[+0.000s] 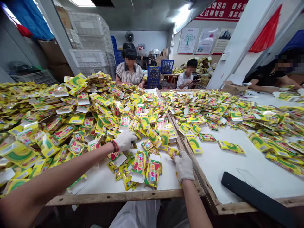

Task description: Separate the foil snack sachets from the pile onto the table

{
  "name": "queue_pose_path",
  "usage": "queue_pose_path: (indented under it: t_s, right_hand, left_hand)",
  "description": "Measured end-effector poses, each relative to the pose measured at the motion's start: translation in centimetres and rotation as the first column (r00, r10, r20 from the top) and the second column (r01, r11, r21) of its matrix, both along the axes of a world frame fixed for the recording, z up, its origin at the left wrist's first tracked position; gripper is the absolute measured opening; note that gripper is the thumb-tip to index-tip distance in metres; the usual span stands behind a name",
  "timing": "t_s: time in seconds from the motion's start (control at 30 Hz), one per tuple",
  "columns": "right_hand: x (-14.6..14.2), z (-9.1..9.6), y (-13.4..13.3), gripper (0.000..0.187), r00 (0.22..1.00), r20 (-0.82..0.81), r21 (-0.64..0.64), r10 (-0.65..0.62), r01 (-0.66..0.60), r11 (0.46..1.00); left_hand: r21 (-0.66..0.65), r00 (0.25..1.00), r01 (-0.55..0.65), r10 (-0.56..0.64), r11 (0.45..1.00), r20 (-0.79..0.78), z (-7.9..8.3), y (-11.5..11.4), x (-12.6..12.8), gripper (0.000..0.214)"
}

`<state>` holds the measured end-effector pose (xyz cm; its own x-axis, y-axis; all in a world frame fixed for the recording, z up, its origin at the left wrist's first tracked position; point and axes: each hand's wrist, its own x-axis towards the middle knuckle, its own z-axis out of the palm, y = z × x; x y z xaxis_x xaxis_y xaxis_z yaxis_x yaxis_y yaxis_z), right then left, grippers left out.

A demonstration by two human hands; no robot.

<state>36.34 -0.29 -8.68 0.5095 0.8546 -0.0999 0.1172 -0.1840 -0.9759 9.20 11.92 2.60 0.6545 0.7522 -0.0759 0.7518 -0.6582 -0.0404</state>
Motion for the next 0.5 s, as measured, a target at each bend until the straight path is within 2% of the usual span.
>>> queue_pose_path:
  t_s: [0.07, 0.13, 0.17, 0.2, 0.27, 0.3, 0.37, 0.43, 0.5]
  right_hand:
    - [0.2, 0.9, -1.2, 0.026, 0.997, 0.031, 0.014, -0.071, 0.071, 0.997]
    - [-0.7, 2.1, -2.3, 0.026, 0.997, -0.018, 0.053, -0.074, 0.075, 0.996]
    - [-1.7, 2.9, -2.8, 0.027, 0.997, -0.075, 0.083, -0.026, 0.032, 0.996]
    - [-3.0, 3.7, -3.2, 0.029, 0.989, -0.144, 0.116, 0.042, -0.025, 0.993]
    - [-5.8, 5.1, -3.7, 0.032, 0.94, -0.243, 0.176, 0.241, -0.202, 0.964]
    - [-7.2, 5.6, -3.8, 0.032, 0.922, -0.251, 0.173, 0.296, -0.258, 0.951]
    - [-9.4, 6.0, -3.7, 0.03, 0.931, -0.185, 0.16, 0.315, -0.288, 0.944]
    - [-10.4, 5.7, -3.5, 0.028, 0.965, -0.06, 0.17, 0.256, -0.242, 0.955]
    - [-10.7, 5.0, -3.5, 0.028, 0.979, 0.049, 0.179, 0.196, -0.201, 0.963]
  left_hand:
    - [0.041, 0.996, -0.043, 0.04, 0.998, 0.075, 1.0, -0.5, -0.6, 0.024]
    - [0.005, 0.96, -0.099, 0.094, 0.995, 0.264, 1.2, -1.7, -0.8, 0.024]
    - [-0.057, 0.907, -0.12, 0.133, 0.991, 0.4, 1.0, -2.6, -0.7, 0.024]
    - [-0.145, 0.823, -0.123, 0.183, 0.982, 0.538, 0.6, -3.6, -0.4, 0.025]
    - [-0.356, 0.614, -0.058, 0.315, 0.933, 0.724, -0.4, -5.8, 0.5, 0.026]
    - [-0.451, 0.535, 0.003, 0.379, 0.893, 0.755, -1.0, -6.9, 1.0, 0.027]
    - [-0.594, 0.422, 0.133, 0.497, 0.793, 0.758, -1.9, -9.0, 1.9, 0.03]
    - [-0.668, 0.341, 0.214, 0.586, 0.713, 0.735, -2.5, -10.5, 2.2, 0.035]
    - [-0.7, 0.285, 0.252, 0.64, 0.668, 0.714, -2.9, -11.4, 2.2, 0.036]
